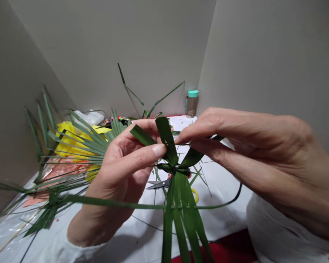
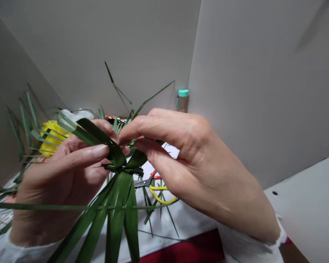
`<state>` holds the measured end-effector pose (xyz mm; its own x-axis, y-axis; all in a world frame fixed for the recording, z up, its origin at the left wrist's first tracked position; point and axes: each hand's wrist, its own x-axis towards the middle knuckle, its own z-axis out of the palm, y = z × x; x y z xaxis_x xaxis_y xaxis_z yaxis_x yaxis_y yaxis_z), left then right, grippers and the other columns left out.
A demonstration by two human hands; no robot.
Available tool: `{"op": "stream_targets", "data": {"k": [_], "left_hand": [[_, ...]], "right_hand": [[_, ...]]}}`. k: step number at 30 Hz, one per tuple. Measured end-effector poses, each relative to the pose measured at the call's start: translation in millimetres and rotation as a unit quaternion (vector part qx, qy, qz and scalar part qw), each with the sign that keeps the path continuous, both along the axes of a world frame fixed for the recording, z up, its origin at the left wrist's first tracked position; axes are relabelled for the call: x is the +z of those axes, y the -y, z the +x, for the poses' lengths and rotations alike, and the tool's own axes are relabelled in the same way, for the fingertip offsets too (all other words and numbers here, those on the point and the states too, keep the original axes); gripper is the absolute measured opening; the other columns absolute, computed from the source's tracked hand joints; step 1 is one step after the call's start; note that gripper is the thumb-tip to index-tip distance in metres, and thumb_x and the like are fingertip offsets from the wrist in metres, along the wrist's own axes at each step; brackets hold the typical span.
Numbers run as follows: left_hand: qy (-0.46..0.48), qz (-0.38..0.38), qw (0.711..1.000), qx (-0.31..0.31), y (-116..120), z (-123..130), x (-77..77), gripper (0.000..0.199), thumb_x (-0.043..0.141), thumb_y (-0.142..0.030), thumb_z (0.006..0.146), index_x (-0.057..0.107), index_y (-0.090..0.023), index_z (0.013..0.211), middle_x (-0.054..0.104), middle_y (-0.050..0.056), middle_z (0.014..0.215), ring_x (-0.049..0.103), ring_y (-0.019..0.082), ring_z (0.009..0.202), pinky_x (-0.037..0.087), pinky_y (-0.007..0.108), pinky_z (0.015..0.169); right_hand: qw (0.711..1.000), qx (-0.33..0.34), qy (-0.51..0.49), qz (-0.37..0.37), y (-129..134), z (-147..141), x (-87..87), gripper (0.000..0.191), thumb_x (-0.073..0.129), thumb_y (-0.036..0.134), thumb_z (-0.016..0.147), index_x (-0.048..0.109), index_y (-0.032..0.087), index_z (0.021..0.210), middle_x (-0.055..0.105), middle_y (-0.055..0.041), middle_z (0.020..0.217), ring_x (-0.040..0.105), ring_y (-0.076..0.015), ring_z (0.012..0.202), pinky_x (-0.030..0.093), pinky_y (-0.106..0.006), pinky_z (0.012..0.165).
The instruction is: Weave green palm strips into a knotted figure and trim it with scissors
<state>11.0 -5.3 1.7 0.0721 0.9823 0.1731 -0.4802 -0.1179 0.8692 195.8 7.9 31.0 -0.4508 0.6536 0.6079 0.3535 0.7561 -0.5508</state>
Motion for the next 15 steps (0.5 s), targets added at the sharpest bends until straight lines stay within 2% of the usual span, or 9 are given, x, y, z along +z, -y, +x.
{"op": "stream_targets", "data": {"k": [5,10,15], "left_hand": [[-0.005,-0.010,1.000,-0.006,0.3,0.4,1.6,0.016,0.072,-0.009,0.079,0.073,-0.021,0.088,0.070,-0.004,0.072,0.063,0.009,0.065,0.057,0.022,0.086],[-0.001,-0.007,1.000,-0.011,1.2,0.0,1.7,0.014,0.070,-0.008,0.080,0.072,-0.019,0.089,0.070,-0.004,0.075,0.057,0.004,0.058,0.056,0.017,0.082],[0.001,-0.006,1.000,-0.003,1.7,-0.1,2.8,0.014,0.071,-0.008,0.079,0.072,-0.020,0.086,0.069,-0.004,0.075,0.053,0.004,0.054,0.058,0.017,0.077]], "right_hand": [[1.000,0.007,0.005,-0.006,-0.7,0.3,2.5,0.023,0.058,0.007,0.091,0.076,0.022,0.095,0.075,0.0015,0.092,0.070,-0.0151,0.084,0.056,-0.025,0.070],[1.000,0.004,0.011,-0.007,1.7,1.9,-0.8,0.023,0.057,0.009,0.092,0.076,0.022,0.097,0.076,0.0015,0.095,0.071,-0.0155,0.086,0.056,-0.025,0.072],[1.000,0.006,0.015,0.007,2.0,3.3,-3.5,0.024,0.055,0.008,0.091,0.076,0.021,0.096,0.075,0.0014,0.095,0.071,-0.0153,0.086,0.056,-0.024,0.072]]}}
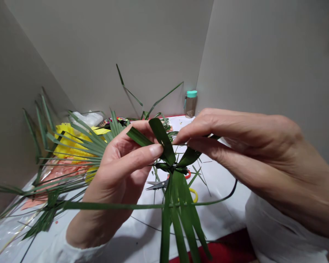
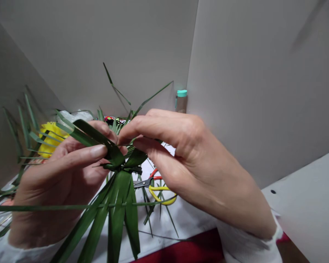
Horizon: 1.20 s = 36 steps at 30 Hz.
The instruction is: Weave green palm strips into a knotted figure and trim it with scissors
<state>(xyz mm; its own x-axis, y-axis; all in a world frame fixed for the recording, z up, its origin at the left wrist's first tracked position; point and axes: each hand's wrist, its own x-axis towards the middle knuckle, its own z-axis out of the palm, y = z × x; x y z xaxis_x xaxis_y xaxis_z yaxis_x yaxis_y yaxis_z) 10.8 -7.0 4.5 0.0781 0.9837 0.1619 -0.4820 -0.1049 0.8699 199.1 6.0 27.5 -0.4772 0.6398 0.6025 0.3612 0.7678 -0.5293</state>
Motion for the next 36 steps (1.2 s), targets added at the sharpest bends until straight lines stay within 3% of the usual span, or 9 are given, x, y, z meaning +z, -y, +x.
{"op": "stream_targets", "data": {"k": [6,11,18,23,29,36], "left_hand": [[-0.013,0.004,1.000,0.005,0.0,0.9,-1.3,0.013,0.072,-0.009,0.078,0.072,-0.020,0.086,0.069,-0.001,0.077,0.063,0.009,0.065,0.057,0.017,0.066],[-0.004,0.011,1.000,0.011,0.1,3.6,-0.6,0.013,0.069,-0.006,0.080,0.072,-0.018,0.086,0.067,-0.002,0.076,0.062,0.007,0.066,0.056,0.015,0.073],[-0.006,0.020,1.000,0.002,-0.3,3.4,-2.1,0.013,0.066,-0.007,0.082,0.072,-0.018,0.087,0.069,0.000,0.086,0.067,0.013,0.087,0.056,0.016,0.079],[-0.015,0.024,1.000,0.007,-0.2,2.7,-3.1,0.012,0.069,-0.010,0.081,0.073,-0.020,0.084,0.069,0.000,0.084,0.069,0.015,0.086,0.057,0.017,0.070],[-0.017,0.015,1.000,0.007,-0.9,3.0,-2.8,0.013,0.069,-0.010,0.080,0.075,-0.020,0.086,0.069,0.000,0.082,0.066,0.012,0.074,0.056,0.018,0.067],[-0.014,-0.004,1.000,-0.001,-2.7,7.6,-2.8,0.014,0.069,-0.009,0.082,0.072,-0.022,0.087,0.073,0.000,0.095,0.070,0.017,0.088,0.058,0.026,0.083]], "right_hand": [[0.999,0.015,-0.012,-0.026,-1.9,-2.2,4.7,0.025,0.056,0.004,0.090,0.076,0.017,0.097,0.074,-0.0004,0.095,0.069,-0.0147,0.088,0.054,-0.025,0.073],[0.999,0.013,-0.011,-0.036,-2.1,-2.3,3.6,0.026,0.054,0.004,0.091,0.076,0.016,0.097,0.073,-0.0003,0.094,0.068,-0.0147,0.086,0.053,-0.026,0.073],[0.999,0.017,-0.010,-0.041,-2.2,-1.8,5.0,0.026,0.054,0.004,0.092,0.076,0.016,0.101,0.072,-0.0009,0.095,0.068,-0.0166,0.092,0.054,-0.027,0.078],[0.999,0.010,-0.009,-0.032,-1.0,-1.7,4.8,0.024,0.056,0.005,0.091,0.076,0.018,0.097,0.072,0.0015,0.092,0.067,-0.0143,0.086,0.052,-0.027,0.071],[0.999,0.004,0.000,-0.041,-1.4,-1.1,5.0,0.022,0.057,0.008,0.092,0.075,0.019,0.096,0.073,0.0007,0.097,0.069,-0.0181,0.090,0.055,-0.030,0.076],[0.999,-0.027,0.020,-0.003,-3.3,-6.1,3.5,0.010,0.062,0.017,0.094,0.070,0.021,0.099,0.073,0.0053,0.097,0.067,-0.0126,0.083,0.051,-0.026,0.070]]}}
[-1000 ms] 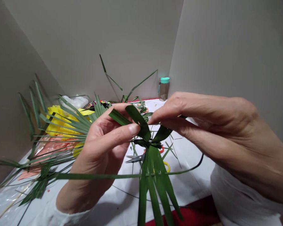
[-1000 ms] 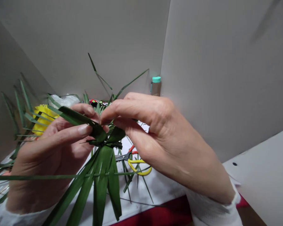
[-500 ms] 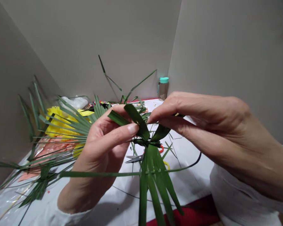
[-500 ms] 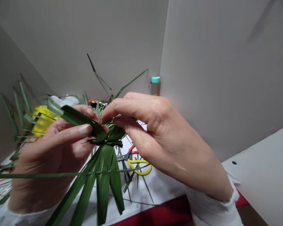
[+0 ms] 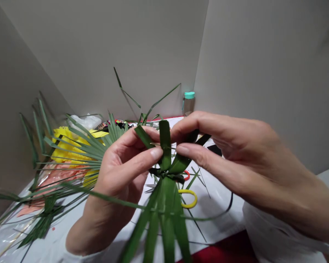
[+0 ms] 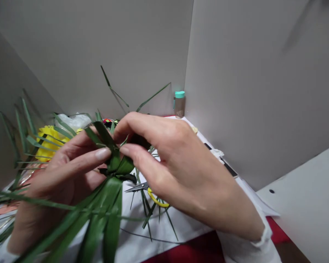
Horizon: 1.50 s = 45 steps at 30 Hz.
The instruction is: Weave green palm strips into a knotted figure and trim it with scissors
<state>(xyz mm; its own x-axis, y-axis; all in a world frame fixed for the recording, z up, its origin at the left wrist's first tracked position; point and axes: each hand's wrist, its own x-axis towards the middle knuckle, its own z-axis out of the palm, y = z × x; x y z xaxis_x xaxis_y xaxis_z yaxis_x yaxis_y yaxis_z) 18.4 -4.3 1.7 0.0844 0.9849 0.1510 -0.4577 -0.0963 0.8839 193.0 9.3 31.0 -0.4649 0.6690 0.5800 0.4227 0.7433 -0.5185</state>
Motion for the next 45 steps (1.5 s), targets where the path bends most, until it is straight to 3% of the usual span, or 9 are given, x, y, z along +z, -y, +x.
{"op": "stream_targets", "data": {"k": [5,10,13,16,25,30,35,41,45], "left_hand": [[-0.016,0.018,1.000,0.013,-4,2,-4.1,0.011,0.073,-0.011,0.081,0.071,-0.021,0.086,0.072,0.000,0.096,0.069,0.018,0.098,0.055,0.026,0.089],[-0.030,0.037,0.999,0.007,-10,-3,-10.7,0.012,0.074,-0.013,0.082,0.071,-0.021,0.089,0.072,0.000,0.094,0.067,0.015,0.085,0.056,0.024,0.077],[-0.033,0.041,0.999,0.008,-10,-4,-10.7,0.012,0.074,-0.012,0.081,0.072,-0.021,0.090,0.071,0.000,0.093,0.066,0.015,0.088,0.055,0.024,0.080],[-0.041,0.049,0.998,0.012,-8,-3,-9.0,0.012,0.074,-0.013,0.081,0.072,-0.022,0.089,0.072,0.000,0.092,0.067,0.016,0.090,0.055,0.024,0.081],[-0.033,0.014,0.999,0.010,-5,-6,0.0,0.014,0.073,-0.010,0.081,0.070,-0.022,0.089,0.075,0.001,0.101,0.071,0.021,0.098,0.057,0.028,0.087],[-0.026,0.004,0.998,0.049,-6,-11,3.5,0.016,0.072,-0.011,0.082,0.070,-0.022,0.093,0.074,0.002,0.107,0.070,0.022,0.105,0.054,0.032,0.097],[-0.023,0.012,0.997,0.075,-6,-14,5.9,0.014,0.075,-0.012,0.076,0.070,-0.021,0.085,0.074,0.002,0.096,0.071,0.024,0.100,0.058,0.030,0.086],[-0.034,0.018,0.997,0.068,-4,-13,7.0,0.010,0.072,-0.014,0.080,0.072,-0.021,0.088,0.076,0.003,0.100,0.071,0.025,0.101,0.059,0.029,0.084],[-0.036,0.014,0.998,0.057,-2,-13,7.4,0.008,0.071,-0.015,0.082,0.071,-0.021,0.086,0.076,0.004,0.105,0.070,0.025,0.104,0.059,0.025,0.078]], "right_hand": [[0.999,-0.011,-0.016,0.044,-4,-3,-6.2,0.026,0.067,0.018,0.092,0.061,0.017,0.117,0.071,0.0037,0.100,0.065,-0.0126,0.081,0.050,-0.029,0.074],[0.998,0.005,-0.042,0.042,-8,-6,-10.7,0.031,0.066,0.011,0.090,0.059,0.017,0.120,0.070,0.0027,0.101,0.066,-0.0127,0.080,0.051,-0.028,0.071],[0.998,0.000,-0.060,0.031,-8,-8,-11.8,0.038,0.064,0.007,0.088,0.056,0.019,0.124,0.069,0.0020,0.110,0.067,-0.0136,0.088,0.054,-0.028,0.075],[0.998,-0.002,-0.057,0.028,-7,-8,-10.6,0.037,0.064,0.007,0.088,0.058,0.020,0.121,0.070,0.0032,0.105,0.067,-0.0141,0.086,0.055,-0.030,0.082],[0.998,-0.023,-0.055,-0.034,1,-2,-5.4,0.038,0.070,0.025,0.089,0.056,0.027,0.124,0.070,-0.0008,0.113,0.070,-0.0214,0.094,0.061,-0.031,0.077],[0.998,-0.035,-0.041,-0.008,-1,3,-7.9,0.034,0.069,0.020,0.089,0.061,0.026,0.121,0.071,0.0002,0.094,0.069,-0.0190,0.083,0.059,-0.028,0.070],[0.998,-0.048,-0.027,0.006,-3,0,-8.9,0.029,0.065,0.021,0.090,0.061,0.024,0.119,0.068,0.0008,0.083,0.066,-0.0177,0.074,0.056,-0.029,0.065],[0.998,-0.051,-0.039,0.003,-3,2,-8.8,0.025,0.064,0.024,0.089,0.061,0.024,0.113,0.067,0.0006,0.080,0.066,-0.0183,0.071,0.054,-0.029,0.060],[0.997,-0.049,-0.064,-0.018,-3,5,-8.7,0.046,0.066,0.029,0.088,0.054,0.026,0.132,0.065,0.0021,0.076,0.065,-0.0192,0.069,0.054,-0.031,0.060]]}}
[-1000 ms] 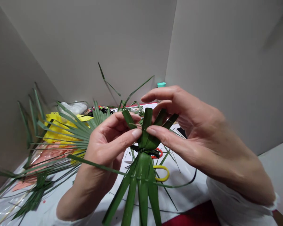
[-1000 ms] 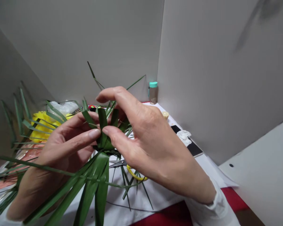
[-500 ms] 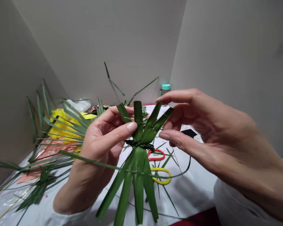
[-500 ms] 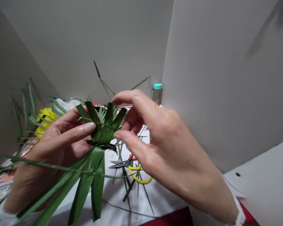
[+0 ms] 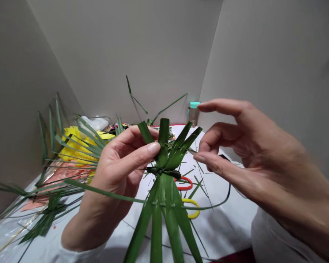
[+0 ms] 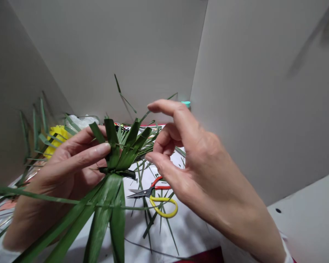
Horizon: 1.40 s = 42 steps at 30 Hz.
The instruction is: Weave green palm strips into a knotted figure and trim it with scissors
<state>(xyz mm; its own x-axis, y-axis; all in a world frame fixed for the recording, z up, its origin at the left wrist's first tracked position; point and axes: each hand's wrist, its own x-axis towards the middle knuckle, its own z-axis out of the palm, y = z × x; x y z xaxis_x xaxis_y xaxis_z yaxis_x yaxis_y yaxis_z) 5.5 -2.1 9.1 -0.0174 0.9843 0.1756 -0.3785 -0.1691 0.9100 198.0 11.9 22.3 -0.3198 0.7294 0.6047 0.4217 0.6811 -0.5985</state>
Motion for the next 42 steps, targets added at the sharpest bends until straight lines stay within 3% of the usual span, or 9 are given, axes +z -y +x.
{"op": "stream_targets", "data": {"k": [6,12,15,20,29,35,42], "left_hand": [[0.001,-0.003,1.000,-0.011,-1,-1,-2.0,0.008,0.070,-0.014,0.083,0.072,-0.022,0.085,0.075,0.003,0.096,0.070,0.020,0.089,0.056,0.021,0.061],[0.009,0.003,1.000,-0.020,-2,-1,-4.3,0.007,0.072,-0.013,0.081,0.072,-0.020,0.083,0.073,0.001,0.088,0.067,0.014,0.078,0.056,0.018,0.066],[0.009,-0.005,1.000,-0.015,-1,-1,-5.1,0.007,0.071,-0.014,0.082,0.071,-0.020,0.082,0.073,0.001,0.090,0.067,0.016,0.081,0.057,0.021,0.072],[0.005,-0.005,1.000,-0.006,-1,-2,-5.2,0.008,0.071,-0.012,0.081,0.071,-0.020,0.081,0.070,0.000,0.088,0.067,0.015,0.083,0.056,0.021,0.076],[0.008,-0.010,1.000,-0.007,-2,-1,-4.0,0.009,0.072,-0.012,0.081,0.071,-0.021,0.080,0.069,-0.001,0.086,0.067,0.014,0.084,0.056,0.021,0.079],[0.012,-0.012,1.000,-0.014,-2,-2,-5.3,0.009,0.074,-0.015,0.081,0.071,-0.023,0.078,0.071,0.000,0.089,0.068,0.018,0.089,0.057,0.025,0.083],[0.004,0.004,0.999,-0.038,-1,-3,-6.9,0.009,0.072,-0.016,0.083,0.074,-0.024,0.080,0.073,0.000,0.090,0.067,0.014,0.080,0.058,0.020,0.077]], "right_hand": [[1.000,-0.008,0.015,0.017,-1,2,-2.0,0.039,0.066,0.020,0.088,0.061,0.027,0.127,0.066,0.0016,0.082,0.065,-0.0169,0.074,0.053,-0.029,0.065],[0.999,-0.010,0.035,0.007,1,2,3.4,0.004,0.065,0.026,0.091,0.066,0.023,0.094,0.069,0.0029,0.084,0.064,-0.0137,0.075,0.050,-0.026,0.065],[0.998,-0.006,0.064,0.024,4,0,7.7,0.010,0.062,0.018,0.092,0.066,0.022,0.084,0.071,0.0034,0.082,0.064,-0.0125,0.071,0.048,-0.027,0.065],[0.998,0.010,0.052,0.040,5,0,6.5,0.019,0.060,0.011,0.089,0.073,0.024,0.094,0.071,0.0035,0.084,0.063,-0.0135,0.074,0.049,-0.029,0.066],[0.999,0.002,0.042,0.023,3,5,3.7,0.025,0.061,0.012,0.085,0.079,0.026,0.095,0.070,0.0000,0.083,0.064,-0.0187,0.075,0.047,-0.034,0.060],[0.999,0.012,0.034,0.030,4,5,3.5,0.030,0.062,0.011,0.086,0.079,0.034,0.094,0.070,0.0034,0.083,0.063,-0.0177,0.072,0.047,-0.033,0.061],[1.000,0.019,0.014,0.008,3,4,6.1,0.028,0.062,0.010,0.089,0.079,0.032,0.093,0.070,0.0044,0.083,0.064,-0.0141,0.075,0.049,-0.029,0.066]]}}
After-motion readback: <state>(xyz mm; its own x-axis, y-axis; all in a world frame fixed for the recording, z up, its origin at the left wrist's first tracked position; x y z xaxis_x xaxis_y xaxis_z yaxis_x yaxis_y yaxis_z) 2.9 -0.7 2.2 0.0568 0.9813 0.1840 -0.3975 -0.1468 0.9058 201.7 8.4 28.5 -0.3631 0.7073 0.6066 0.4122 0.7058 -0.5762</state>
